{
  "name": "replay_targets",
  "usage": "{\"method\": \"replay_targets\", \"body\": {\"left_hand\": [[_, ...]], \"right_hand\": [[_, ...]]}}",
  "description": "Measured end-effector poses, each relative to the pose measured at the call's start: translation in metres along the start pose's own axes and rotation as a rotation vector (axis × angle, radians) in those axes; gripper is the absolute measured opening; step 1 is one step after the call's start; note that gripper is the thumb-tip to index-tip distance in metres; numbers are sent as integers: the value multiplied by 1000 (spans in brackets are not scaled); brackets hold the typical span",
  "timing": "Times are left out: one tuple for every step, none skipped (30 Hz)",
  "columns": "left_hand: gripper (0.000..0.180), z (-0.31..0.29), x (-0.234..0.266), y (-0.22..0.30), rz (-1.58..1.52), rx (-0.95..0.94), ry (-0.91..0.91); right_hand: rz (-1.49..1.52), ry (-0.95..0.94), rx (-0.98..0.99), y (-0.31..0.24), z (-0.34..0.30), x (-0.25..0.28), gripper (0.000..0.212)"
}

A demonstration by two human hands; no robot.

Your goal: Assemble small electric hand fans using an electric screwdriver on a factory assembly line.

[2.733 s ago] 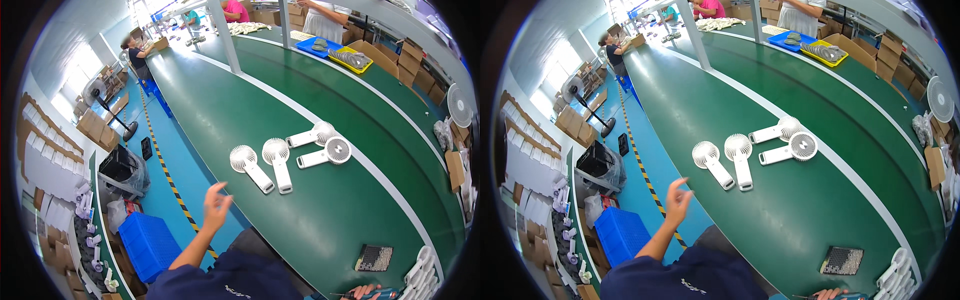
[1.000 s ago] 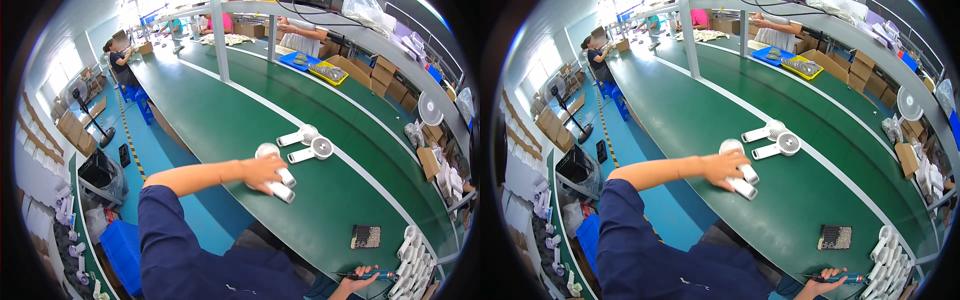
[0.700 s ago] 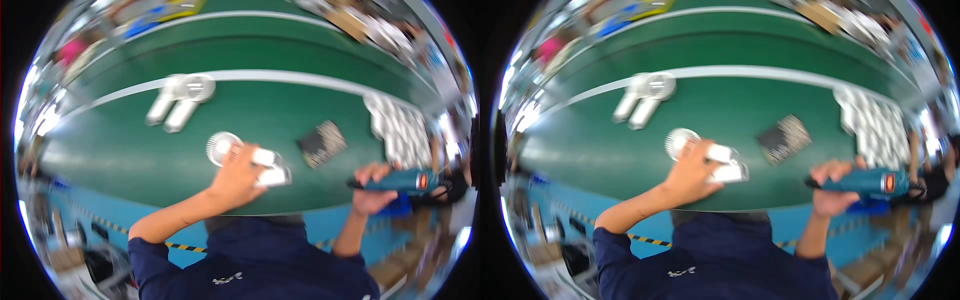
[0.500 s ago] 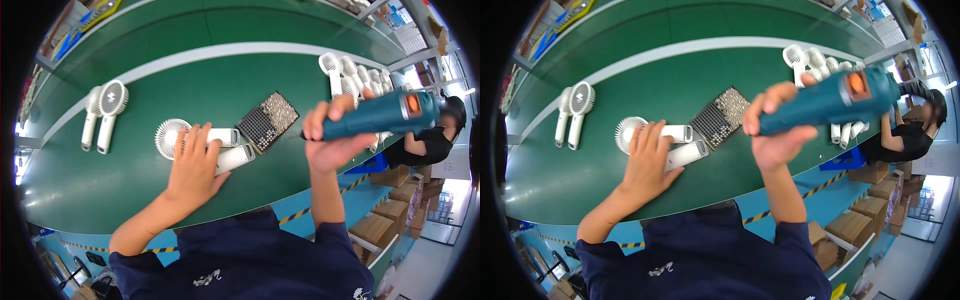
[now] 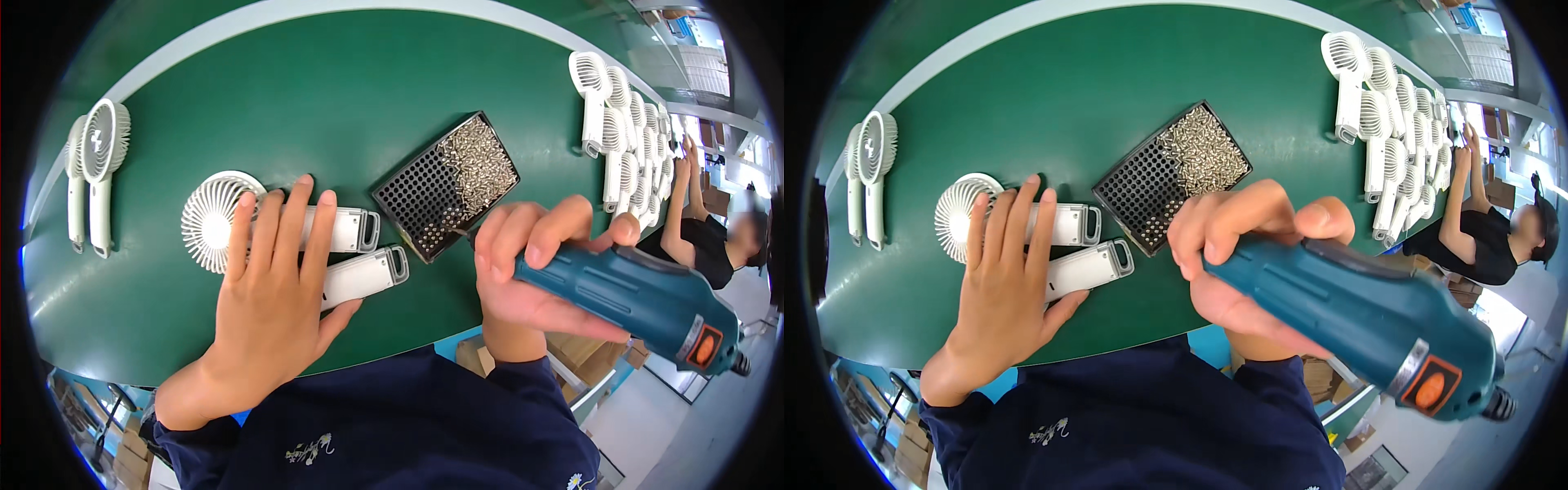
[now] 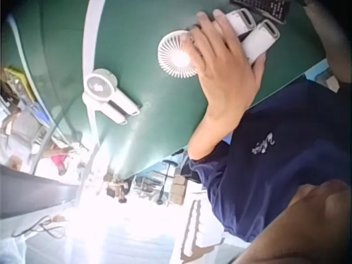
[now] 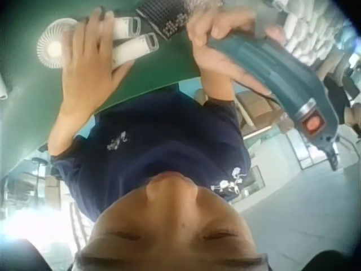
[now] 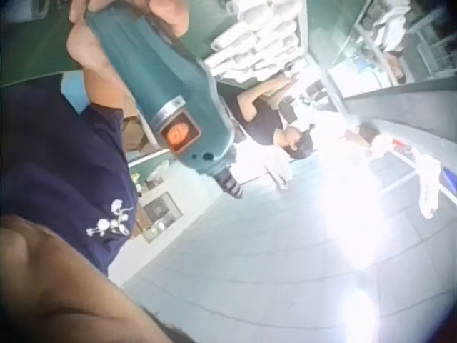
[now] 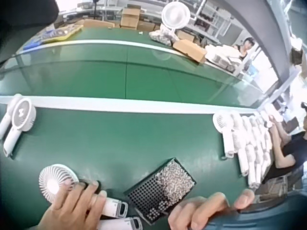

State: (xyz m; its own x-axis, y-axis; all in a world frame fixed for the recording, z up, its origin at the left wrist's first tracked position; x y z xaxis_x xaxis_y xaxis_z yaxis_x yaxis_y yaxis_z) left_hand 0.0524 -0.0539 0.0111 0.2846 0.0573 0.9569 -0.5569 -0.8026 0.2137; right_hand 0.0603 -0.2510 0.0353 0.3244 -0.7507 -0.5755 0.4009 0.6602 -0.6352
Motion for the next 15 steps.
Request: {"method": "replay_targets", "body": {"left_hand": [[84,2,0,0,13,-1,-9],[84,5,-2,0,21,4,-8],[84,4,-2,-2,20,6,-8],[84,4,-3,-4,19,9,-8],[85,4,-3,-3,31,4,-12],[85,4,-4,-4,16,6,-19],[88,4,-5,-5,14,2,-30],[91,4,-6,-5,12,-3,-42],[90,3,-6,-5,14,1,-36],[90,3,-7,-5,7,4,-41],[90,3,-7,-5,8,4,-38],[91,3,-8,-4,7,4,-33],[91,3,-8,-4,2,5,-34],[91,4,-9,-3,9,9,-36],[91,4,-9,-3,19,15,-37]], "right_hand": [[1,-32,-44,2,1,-1,77],[2,-64,-87,4,1,-1,76],[-9,-93,-108,5,2,-2,76],[-13,-89,-126,8,3,-2,76],[-88,-97,-100,9,5,-2,78],[-163,-105,-73,9,6,-3,79],[-166,-102,-88,10,7,-4,79],[-172,-95,-98,10,7,-4,79],[-173,-90,-107,12,6,-4,79],[-172,-88,-115,14,5,-4,79],[-183,-86,-104,15,5,-4,79],[-194,-85,-93,15,4,-4,79],[-196,-85,-98,16,4,-4,79],[-202,-89,-106,16,4,-4,79],[-205,-93,-112,16,3,-4,79]]}}
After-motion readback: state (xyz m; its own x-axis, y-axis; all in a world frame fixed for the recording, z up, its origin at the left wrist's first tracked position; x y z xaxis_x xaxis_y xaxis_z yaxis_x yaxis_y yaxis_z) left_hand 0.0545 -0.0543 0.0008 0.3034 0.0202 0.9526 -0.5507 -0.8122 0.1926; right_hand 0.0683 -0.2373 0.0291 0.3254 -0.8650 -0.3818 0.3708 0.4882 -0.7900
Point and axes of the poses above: each hand's wrist, its own z-axis towards the middle knuckle, its own x-axis out of the back of the hand, y = z × x, the point moved 7 cm from there along z, towards the middle knuckle, and after that the axes turned 4 degrees about z, right-handed, at the moved point
